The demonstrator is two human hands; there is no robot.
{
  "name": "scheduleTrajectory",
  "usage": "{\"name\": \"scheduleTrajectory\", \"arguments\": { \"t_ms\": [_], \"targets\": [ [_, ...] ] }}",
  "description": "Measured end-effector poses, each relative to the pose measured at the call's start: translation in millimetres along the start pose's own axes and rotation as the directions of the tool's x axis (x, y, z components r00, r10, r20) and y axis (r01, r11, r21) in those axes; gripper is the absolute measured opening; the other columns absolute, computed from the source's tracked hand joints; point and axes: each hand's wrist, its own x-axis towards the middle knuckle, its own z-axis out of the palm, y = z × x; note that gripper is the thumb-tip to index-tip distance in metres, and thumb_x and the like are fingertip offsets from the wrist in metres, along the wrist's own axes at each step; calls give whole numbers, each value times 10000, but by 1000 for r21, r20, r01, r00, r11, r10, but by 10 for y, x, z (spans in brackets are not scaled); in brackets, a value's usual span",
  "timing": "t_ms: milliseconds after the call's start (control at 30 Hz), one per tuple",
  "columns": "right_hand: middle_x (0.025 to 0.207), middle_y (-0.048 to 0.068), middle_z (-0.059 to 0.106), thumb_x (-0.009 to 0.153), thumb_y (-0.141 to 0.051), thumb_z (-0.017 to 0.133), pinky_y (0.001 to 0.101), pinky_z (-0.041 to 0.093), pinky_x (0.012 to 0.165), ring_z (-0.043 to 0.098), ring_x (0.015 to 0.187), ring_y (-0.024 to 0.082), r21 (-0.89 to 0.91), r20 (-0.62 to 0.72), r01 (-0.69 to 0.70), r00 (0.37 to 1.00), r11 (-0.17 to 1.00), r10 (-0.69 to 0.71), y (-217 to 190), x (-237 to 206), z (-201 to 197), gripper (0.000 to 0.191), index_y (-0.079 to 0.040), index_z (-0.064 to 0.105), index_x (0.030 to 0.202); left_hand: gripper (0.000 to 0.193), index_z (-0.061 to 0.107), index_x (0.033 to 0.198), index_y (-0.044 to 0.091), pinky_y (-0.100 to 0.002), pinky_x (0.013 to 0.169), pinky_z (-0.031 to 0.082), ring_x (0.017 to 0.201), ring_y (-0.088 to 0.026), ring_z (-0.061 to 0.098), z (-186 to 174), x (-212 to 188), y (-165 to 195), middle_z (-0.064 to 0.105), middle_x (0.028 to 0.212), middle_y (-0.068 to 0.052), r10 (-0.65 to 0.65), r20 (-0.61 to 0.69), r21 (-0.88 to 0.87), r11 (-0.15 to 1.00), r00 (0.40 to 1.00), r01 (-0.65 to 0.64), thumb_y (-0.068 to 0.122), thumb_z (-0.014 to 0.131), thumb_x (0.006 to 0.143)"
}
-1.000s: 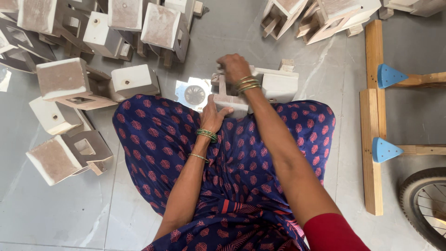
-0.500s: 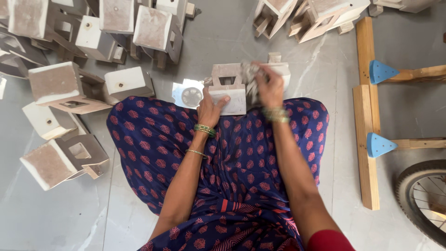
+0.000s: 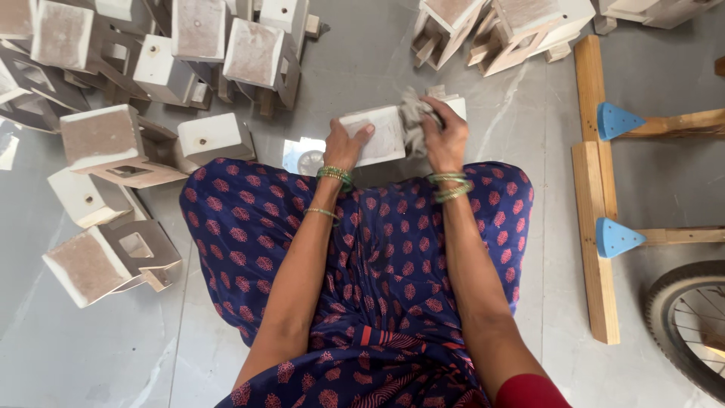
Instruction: The person sits on the floor and wipes small wooden stool components one at a time with a cloth, turning each piece to clean its surfaces and setting it aside with the finished pieces.
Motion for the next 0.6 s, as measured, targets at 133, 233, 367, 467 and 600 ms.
{"name": "scheduleTrajectory", "arguments": {
  "t_ms": [133,233,367,467,600],
  "targets": [
    [1130,148,766,856,-12,727,335,562,809,702,869,258,-147,72,-16,997,989,27,-178,42,265,346,-43,742,1201,787,459,1176,-129,-389,807,610,872,-363,769,-19,150,32,706,1020,-335,16,-12,-40,999,1000,-17,483,788,806],
    [1195,200,736,840,23,734,385,571,984,726,1104,329,-226,112,241,969,944,-220,-265,-74,232,358,-25,738,1195,792,468,1162,-130,-378,799,615,884,-359,776,-11,207,68,705,1024,-331,-23,3,-54,998,1000,23,489,785,783],
    [1187,221,724,822,27,732,398,566,972,718,1085,355,-297,225,215,963,930,-151,-385,-355,-33,340,-13,747,1159,809,498,1135,-155,-376,838,590,935,-353,751,-20,283,117,695,1039,-339,59,-40,-50,997,997,-61,495,826,783],
    [1162,207,739,821,14,745,388,570,961,727,1054,338,-312,251,165,964,936,-86,-457,-362,-198,318,-19,759,1137,843,509,1116,-180,-374,815,596,918,-336,749,-41,298,207,695,1039,-333,-22,14,-55,998,1000,23,527,819,776],
    [1161,196,737,854,-4,727,371,593,924,748,1031,307,-262,157,54,988,964,-13,-503,-128,-207,316,-31,745,1169,778,556,1126,-170,-375,814,601,903,-331,762,-28,286,346,711,1034,-310,-99,101,-97,989,990,109,482,801,778]
  ]
}}
